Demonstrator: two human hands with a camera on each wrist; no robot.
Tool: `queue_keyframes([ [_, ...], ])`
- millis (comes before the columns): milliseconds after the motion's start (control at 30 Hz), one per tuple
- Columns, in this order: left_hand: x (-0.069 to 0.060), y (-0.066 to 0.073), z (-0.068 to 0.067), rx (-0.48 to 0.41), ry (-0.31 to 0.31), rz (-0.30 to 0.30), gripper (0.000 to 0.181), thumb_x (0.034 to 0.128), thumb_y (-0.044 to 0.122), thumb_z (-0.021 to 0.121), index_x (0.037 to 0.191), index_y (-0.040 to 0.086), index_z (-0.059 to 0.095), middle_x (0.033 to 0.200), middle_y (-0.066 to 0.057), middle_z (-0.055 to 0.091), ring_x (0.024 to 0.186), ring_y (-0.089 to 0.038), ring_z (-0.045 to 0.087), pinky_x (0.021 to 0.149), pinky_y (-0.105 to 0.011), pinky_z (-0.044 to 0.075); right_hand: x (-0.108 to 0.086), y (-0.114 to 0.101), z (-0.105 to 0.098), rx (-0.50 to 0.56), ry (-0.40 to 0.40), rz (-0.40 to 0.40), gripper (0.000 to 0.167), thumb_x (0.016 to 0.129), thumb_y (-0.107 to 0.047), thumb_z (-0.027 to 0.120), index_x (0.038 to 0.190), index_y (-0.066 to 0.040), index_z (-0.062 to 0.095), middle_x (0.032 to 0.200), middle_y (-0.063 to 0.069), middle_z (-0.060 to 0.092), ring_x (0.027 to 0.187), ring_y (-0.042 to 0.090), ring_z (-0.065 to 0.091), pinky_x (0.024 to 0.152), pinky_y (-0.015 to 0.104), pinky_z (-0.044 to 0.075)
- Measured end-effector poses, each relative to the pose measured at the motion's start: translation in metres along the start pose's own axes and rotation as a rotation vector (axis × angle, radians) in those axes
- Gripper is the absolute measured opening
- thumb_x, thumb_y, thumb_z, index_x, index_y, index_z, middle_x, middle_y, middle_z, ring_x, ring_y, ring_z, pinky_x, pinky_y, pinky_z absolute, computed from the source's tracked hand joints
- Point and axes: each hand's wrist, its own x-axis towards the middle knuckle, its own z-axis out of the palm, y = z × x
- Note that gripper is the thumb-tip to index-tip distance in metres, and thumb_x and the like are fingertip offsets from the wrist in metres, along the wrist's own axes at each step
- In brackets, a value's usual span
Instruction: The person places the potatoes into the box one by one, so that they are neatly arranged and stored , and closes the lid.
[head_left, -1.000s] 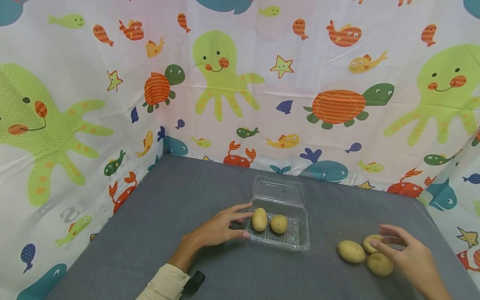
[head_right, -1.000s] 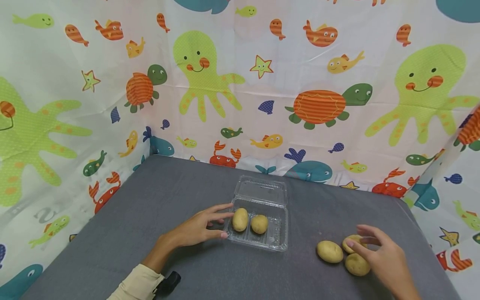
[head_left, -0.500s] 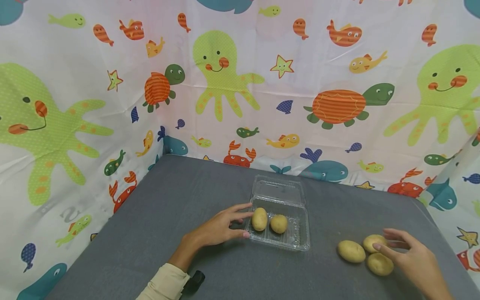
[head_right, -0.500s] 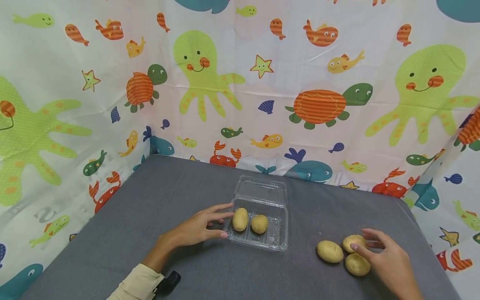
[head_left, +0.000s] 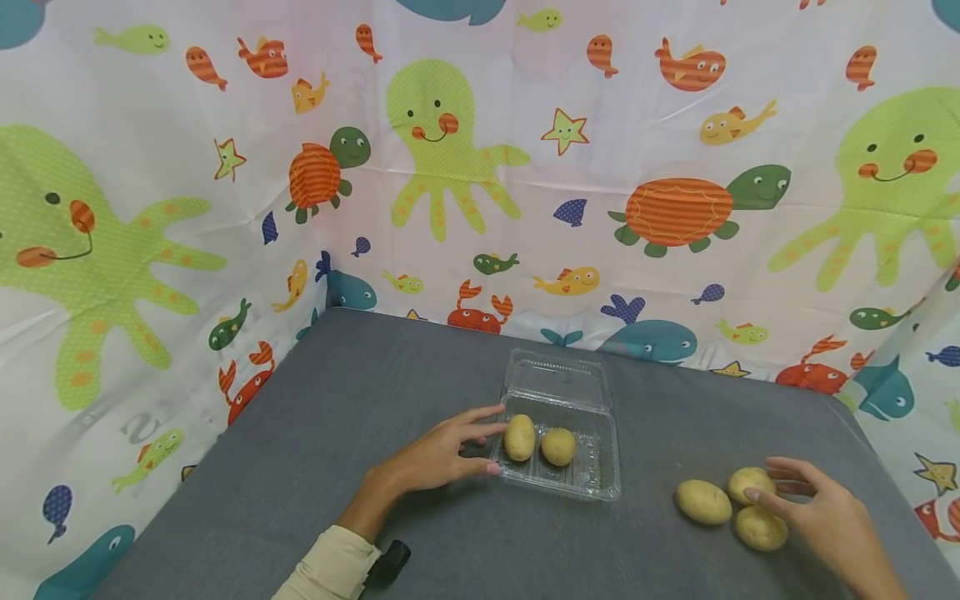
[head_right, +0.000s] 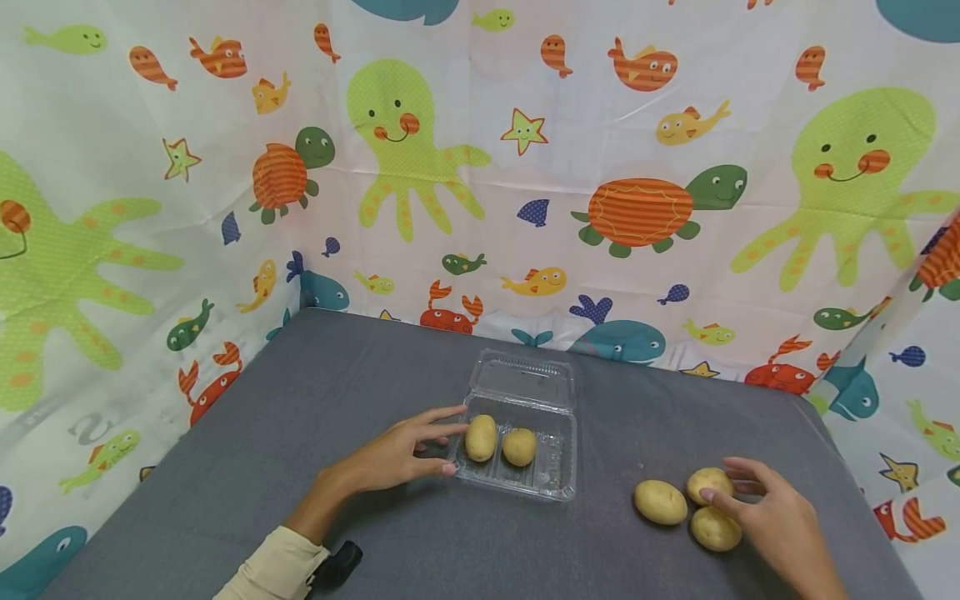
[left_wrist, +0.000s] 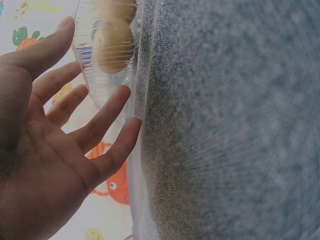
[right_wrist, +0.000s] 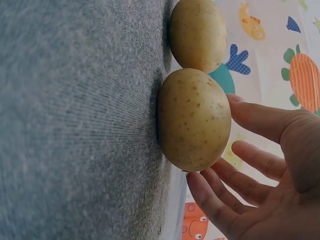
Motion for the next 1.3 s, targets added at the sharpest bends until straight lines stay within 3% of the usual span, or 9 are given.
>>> queue_keyframes([
  [300, 0.000, -0.002, 0.000, -0.003, 0.000, -0.005, 0.065, 0.0995, 0.040, 0.076, 0.158, 0.019, 0.054, 0.173, 0.005, 0.032, 0.134, -0.024, 0.062, 0.112, -0.049, 0.051, 0.005, -0.001, -0.003, -0.017, -0.078, 0.044, 0.099, 0.085, -0.069, 0.079, 0.142, 0.008, 0.056, 0.138, 0.038, 0.059, 0.122, 0.056, 0.055, 0.088, 0.070, 0.048],
  [467, 0.000, -0.002, 0.000, -0.009, 0.002, -0.001, 0.066, 0.0994, 0.040, 0.076, 0.157, 0.020, 0.054, 0.173, 0.005, 0.032, 0.135, -0.024, 0.062, 0.112, -0.049, 0.051, 0.008, 0.000, -0.005, -0.053, -0.107, 0.029, 0.096, 0.084, -0.069, 0.080, 0.139, 0.007, 0.061, 0.136, 0.038, 0.059, 0.122, 0.058, 0.053, 0.090, 0.073, 0.046],
  [1033, 0.000, -0.002, 0.001, -0.006, 0.006, -0.003, 0.065, 0.0995, 0.041, 0.076, 0.157, 0.019, 0.054, 0.173, 0.003, 0.032, 0.135, -0.025, 0.062, 0.112, -0.050, 0.051, 0.014, 0.000, -0.003, -0.078, -0.148, 0.008, 0.097, 0.084, -0.068, 0.081, 0.142, 0.006, 0.059, 0.135, 0.040, 0.061, 0.124, 0.063, 0.049, 0.092, 0.075, 0.045],
  [1300, -0.001, 0.000, 0.000, -0.009, 0.003, 0.005, 0.066, 0.0992, 0.038, 0.077, 0.157, 0.017, 0.054, 0.173, 0.001, 0.032, 0.134, -0.025, 0.063, 0.111, -0.051, 0.051, 0.015, 0.000, 0.000, -0.056, -0.125, 0.013, 0.099, 0.082, -0.070, 0.082, 0.141, 0.006, 0.059, 0.139, 0.041, 0.057, 0.124, 0.061, 0.052, 0.089, 0.070, 0.048],
])
